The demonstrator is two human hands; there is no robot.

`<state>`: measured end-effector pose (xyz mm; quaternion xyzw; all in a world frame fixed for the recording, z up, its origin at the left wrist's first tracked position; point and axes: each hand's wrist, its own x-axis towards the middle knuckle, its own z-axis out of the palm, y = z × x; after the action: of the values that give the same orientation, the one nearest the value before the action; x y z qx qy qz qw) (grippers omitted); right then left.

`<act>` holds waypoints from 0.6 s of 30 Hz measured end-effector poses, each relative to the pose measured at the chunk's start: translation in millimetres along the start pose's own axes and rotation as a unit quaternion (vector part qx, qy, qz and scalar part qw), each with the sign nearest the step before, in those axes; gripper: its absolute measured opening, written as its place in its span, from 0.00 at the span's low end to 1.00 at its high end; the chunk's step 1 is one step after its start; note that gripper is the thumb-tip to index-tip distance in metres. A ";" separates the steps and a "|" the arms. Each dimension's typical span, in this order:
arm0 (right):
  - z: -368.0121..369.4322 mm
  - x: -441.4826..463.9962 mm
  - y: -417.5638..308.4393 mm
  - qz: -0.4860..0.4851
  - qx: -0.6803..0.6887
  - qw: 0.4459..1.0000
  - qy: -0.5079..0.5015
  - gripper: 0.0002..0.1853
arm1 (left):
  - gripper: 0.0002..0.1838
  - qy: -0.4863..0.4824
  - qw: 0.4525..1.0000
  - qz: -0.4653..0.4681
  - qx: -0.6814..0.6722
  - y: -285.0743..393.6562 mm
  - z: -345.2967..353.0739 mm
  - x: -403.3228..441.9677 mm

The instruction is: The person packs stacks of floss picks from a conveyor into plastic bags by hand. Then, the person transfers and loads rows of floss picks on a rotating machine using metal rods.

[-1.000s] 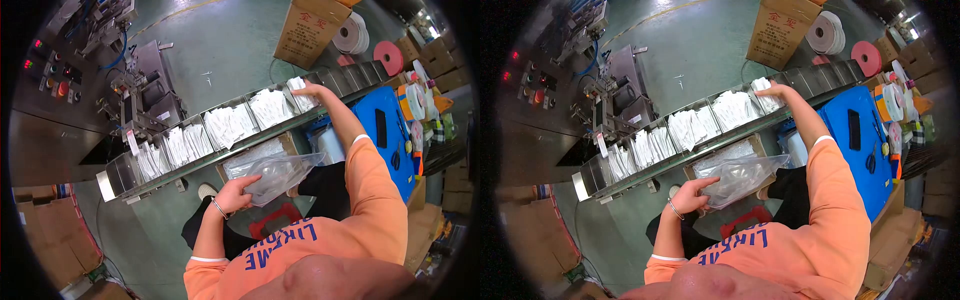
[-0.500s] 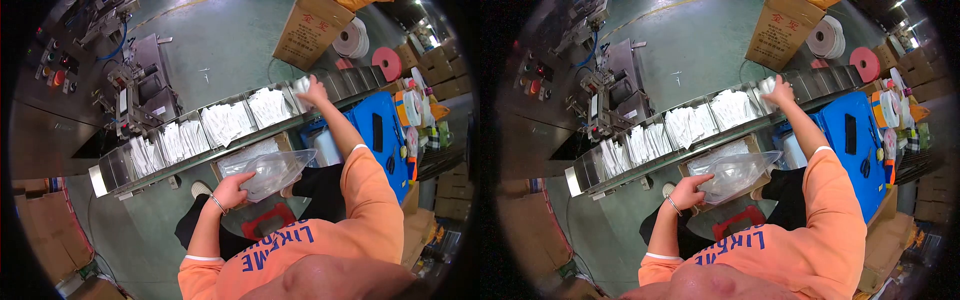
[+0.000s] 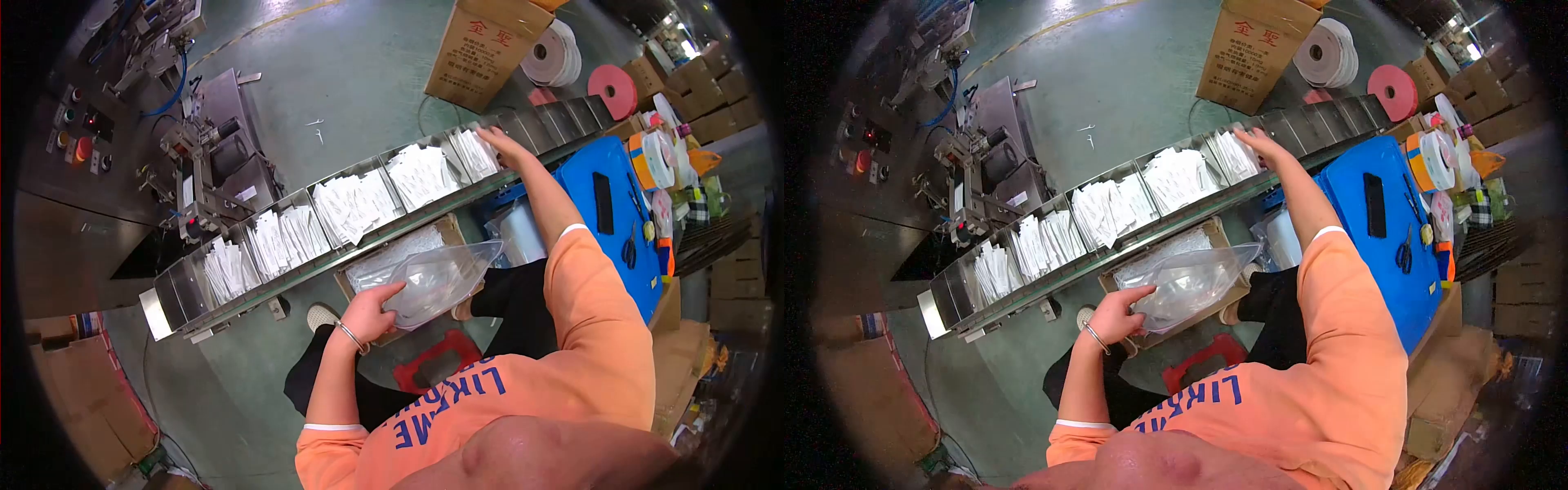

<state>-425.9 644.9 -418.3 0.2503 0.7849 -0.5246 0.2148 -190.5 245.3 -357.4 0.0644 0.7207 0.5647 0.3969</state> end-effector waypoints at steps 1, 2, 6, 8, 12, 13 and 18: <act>-0.4 -1.2 -0.9 -0.010 -0.011 0.999 -0.028 0.59 | 0.31 0.000 1.000 0.001 0.000 1.2 -0.3 0.2; -4.2 -3.4 -2.1 -0.003 0.006 0.999 -0.033 0.58 | 0.31 -0.001 1.000 -0.006 -0.005 2.7 -0.3 0.2; -16.1 -7.9 0.2 -0.053 0.060 0.994 -0.075 0.49 | 0.31 0.003 1.000 0.004 -0.002 -1.5 0.9 2.4; -30.8 17.9 19.0 -0.067 0.066 0.992 -0.083 0.44 | 0.31 -0.001 1.000 -0.002 0.000 0.1 0.6 2.9; -23.5 22.5 10.9 -0.053 -0.134 0.988 0.059 0.27 | 0.32 -0.009 1.000 -0.010 0.009 -0.2 1.1 6.5; -17.2 23.3 12.8 -0.053 -0.134 0.988 0.058 0.27 | 0.32 -0.009 1.000 -0.011 0.009 -0.5 1.7 7.1; 6.8 18.6 9.3 -0.207 -0.260 0.902 0.275 0.36 | 0.32 0.000 1.000 -0.009 0.014 -2.6 1.9 9.3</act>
<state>-434.2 644.7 -438.5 0.1516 0.9555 -0.2445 -0.0655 -194.7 250.8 -364.4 0.0634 0.7288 0.5514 0.4009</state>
